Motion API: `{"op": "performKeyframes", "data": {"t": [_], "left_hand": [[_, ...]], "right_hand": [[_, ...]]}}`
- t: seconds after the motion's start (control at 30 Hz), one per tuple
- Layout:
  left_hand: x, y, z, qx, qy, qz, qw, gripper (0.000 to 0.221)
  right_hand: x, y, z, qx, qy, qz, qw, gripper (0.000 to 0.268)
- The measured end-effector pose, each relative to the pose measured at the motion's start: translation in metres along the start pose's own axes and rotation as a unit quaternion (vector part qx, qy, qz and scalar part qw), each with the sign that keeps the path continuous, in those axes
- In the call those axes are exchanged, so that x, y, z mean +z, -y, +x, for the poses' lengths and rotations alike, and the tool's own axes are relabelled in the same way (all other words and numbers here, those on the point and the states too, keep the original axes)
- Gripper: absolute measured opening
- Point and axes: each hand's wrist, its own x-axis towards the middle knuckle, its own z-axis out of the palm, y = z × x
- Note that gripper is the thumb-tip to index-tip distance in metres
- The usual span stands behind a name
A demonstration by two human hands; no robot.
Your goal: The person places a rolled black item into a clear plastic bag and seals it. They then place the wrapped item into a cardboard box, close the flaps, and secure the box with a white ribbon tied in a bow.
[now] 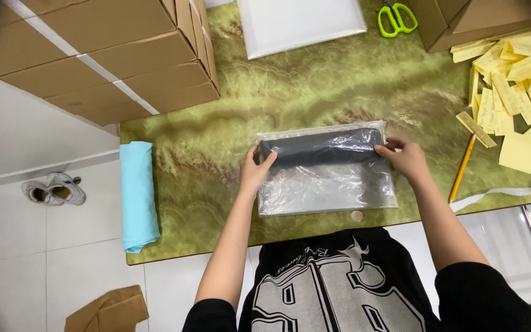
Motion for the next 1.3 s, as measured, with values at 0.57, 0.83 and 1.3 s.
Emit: {"op": "performKeyframes", "data": {"t": [0.57, 0.83, 1.3], "left_hand": [[0.012, -0.008, 0.015, -0.036, -0.012, -0.107, 0.994, 0.102], [-0.007, 0.055, 0.029, -0.038, -0.121, -0.212, 0.969, 0.084], [0.031, 0.088, -0.026, -0.015, -0.250, -0.191, 0.949, 0.107]], "right_hand": [[0.048, 0.000, 0.046, -0.020, -0.029, 0.084, 0.996, 0.060], [0.079, 0.098, 0.037, -0.111, 0.014, 0.090, 0.990, 0.064], [0.040, 0.003, -0.053, -0.132, -0.013, 0.062, 0.989, 0.075]]}}
